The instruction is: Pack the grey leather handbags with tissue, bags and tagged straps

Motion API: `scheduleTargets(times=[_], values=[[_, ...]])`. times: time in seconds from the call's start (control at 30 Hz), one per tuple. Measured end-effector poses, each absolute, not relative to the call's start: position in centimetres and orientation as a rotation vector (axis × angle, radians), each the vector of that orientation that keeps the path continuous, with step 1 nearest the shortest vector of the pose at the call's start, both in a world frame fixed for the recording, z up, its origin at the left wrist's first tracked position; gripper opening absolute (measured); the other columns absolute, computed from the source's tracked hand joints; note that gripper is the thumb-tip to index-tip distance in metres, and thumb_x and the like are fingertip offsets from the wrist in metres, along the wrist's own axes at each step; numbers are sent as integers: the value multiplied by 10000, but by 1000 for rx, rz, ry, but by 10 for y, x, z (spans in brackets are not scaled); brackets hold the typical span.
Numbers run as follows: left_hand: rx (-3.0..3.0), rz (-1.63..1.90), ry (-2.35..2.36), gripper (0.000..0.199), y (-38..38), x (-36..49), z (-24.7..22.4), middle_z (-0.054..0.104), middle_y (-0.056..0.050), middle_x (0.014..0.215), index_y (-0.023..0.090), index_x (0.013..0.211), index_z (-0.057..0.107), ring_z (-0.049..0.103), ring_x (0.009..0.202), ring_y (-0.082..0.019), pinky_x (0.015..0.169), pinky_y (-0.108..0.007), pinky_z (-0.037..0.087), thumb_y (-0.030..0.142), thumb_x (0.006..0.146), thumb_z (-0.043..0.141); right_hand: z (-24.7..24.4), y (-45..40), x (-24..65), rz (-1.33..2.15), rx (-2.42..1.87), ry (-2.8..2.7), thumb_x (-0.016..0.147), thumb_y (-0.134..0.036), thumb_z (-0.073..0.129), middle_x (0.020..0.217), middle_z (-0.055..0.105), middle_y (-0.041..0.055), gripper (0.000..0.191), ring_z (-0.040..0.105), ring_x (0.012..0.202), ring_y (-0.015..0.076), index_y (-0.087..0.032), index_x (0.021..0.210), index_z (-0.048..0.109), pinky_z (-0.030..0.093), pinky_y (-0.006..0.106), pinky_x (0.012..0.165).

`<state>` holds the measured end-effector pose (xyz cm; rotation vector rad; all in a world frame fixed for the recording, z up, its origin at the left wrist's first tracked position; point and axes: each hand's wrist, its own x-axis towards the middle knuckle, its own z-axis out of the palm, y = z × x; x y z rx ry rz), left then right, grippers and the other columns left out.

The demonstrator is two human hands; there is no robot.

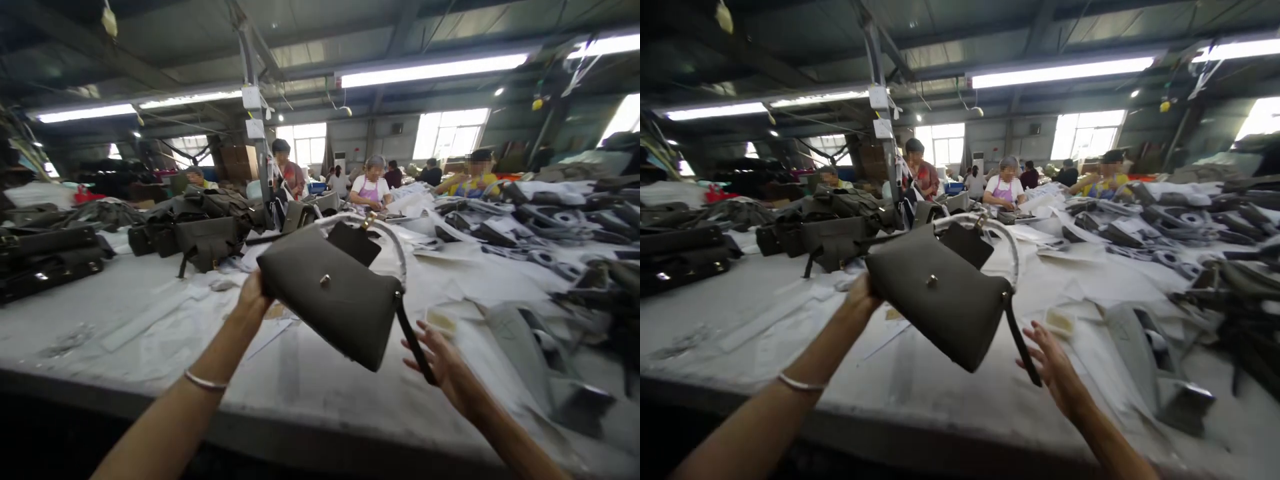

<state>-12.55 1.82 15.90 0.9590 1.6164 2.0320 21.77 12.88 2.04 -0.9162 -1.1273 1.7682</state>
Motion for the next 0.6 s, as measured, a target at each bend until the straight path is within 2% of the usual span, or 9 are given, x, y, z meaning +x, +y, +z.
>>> scheduleTargets(times=[0.1, 0.2, 0.33, 0.47, 0.6], values=[[632, 1853, 1530, 112, -11, -69, 68, 625, -39, 615, 166, 671, 588, 621, 616, -174, 612, -305, 547, 215, 765, 625, 15, 127, 228, 1774, -958, -1220, 757, -588, 707, 1424, 526, 105, 676, 557, 1238, 301, -262, 1322, 529, 516, 424, 957], [478, 1724, 1428, 116, -38, -37, 17, 669, -52, 714, 126, 792, 653, 611, 611, -145, 585, -258, 510, 215, 726, 686, 0, 126, 240, 1683, -1165, -1335, 706, -532, 767, 1393, 551, 125, 775, 586, 1202, 296, -230, 1366, 496, 494, 400, 991], [371, 1675, 1263, 425, -50, -36, 4, 701, -45, 925, 168, 1078, 657, 626, 711, -125, 639, -219, 478, 259, 682, 781, -6, 135, 243, 1551, -1220, -1463, 650, -472, 810, 1462, 464, 167, 914, 600, 1172, 326, -183, 1429, 428, 523, 392, 940], [373, 1676, 1366, 454, -41, -43, -3, 692, -52, 996, 189, 1121, 629, 644, 779, -145, 656, -225, 483, 305, 703, 763, 15, 166, 227, 1362, -1174, -1646, 690, -462, 750, 1435, 501, 166, 828, 548, 1237, 335, -148, 1403, 468, 466, 416, 1018], [528, 1694, 1674, 495, -52, -44, -20, 614, -135, 1242, 191, 1237, 545, 622, 1099, -255, 829, -342, 539, 287, 772, 684, 39, 198, 208, 1003, -1225, -1978, 777, -443, 651, 1432, 506, 171, 717, 474, 1317, 327, -129, 1399, 479, 361, 463, 1111]])
